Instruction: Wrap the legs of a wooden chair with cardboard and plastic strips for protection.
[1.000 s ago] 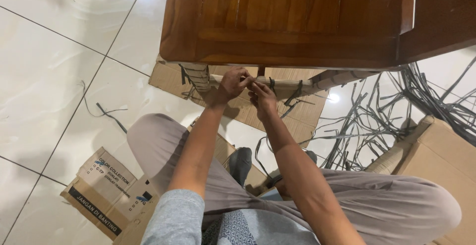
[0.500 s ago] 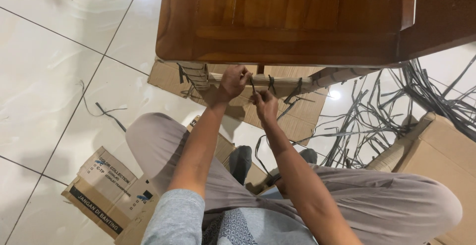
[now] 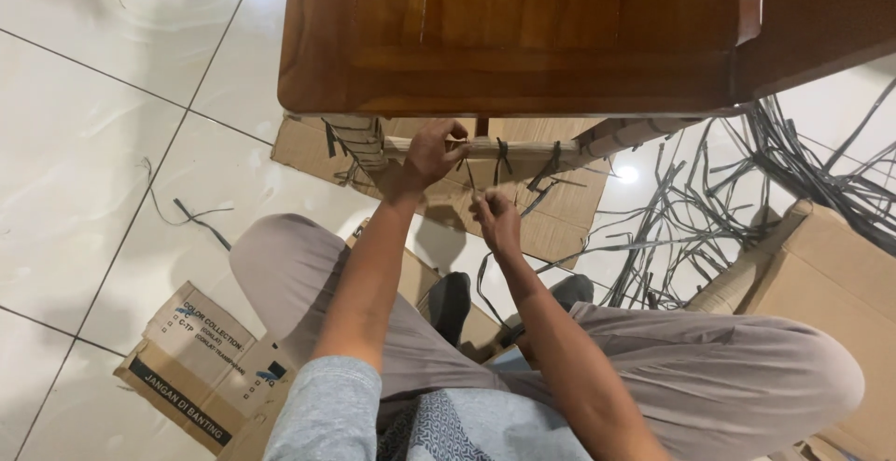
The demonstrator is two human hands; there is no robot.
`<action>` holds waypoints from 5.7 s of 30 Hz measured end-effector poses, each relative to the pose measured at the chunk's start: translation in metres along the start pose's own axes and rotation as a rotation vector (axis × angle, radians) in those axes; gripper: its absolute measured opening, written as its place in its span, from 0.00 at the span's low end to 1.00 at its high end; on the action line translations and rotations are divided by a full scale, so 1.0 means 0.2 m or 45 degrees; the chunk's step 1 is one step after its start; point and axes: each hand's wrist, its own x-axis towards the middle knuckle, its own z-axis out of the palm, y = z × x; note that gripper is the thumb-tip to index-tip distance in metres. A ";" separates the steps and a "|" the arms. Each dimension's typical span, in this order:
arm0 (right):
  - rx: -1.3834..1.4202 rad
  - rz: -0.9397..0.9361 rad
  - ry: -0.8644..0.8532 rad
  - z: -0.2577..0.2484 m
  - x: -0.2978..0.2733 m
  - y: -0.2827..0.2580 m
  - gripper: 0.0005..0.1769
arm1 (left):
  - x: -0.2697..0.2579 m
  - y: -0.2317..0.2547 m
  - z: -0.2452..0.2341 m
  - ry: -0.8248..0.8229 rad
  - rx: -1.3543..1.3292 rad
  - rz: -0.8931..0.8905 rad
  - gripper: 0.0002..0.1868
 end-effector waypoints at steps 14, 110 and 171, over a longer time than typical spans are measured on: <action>-0.085 0.323 0.175 -0.26 -0.11 0.49 0.15 | -0.08 -0.04 0.31 0.295 0.091 0.006 0.28; -0.232 0.784 0.428 -1.17 -0.35 0.89 0.24 | -0.41 1.00 0.89 -1.264 0.199 -0.238 0.13; -0.030 0.687 1.387 -1.02 -0.15 0.65 0.24 | -0.42 0.95 0.78 -1.127 0.098 -0.354 0.13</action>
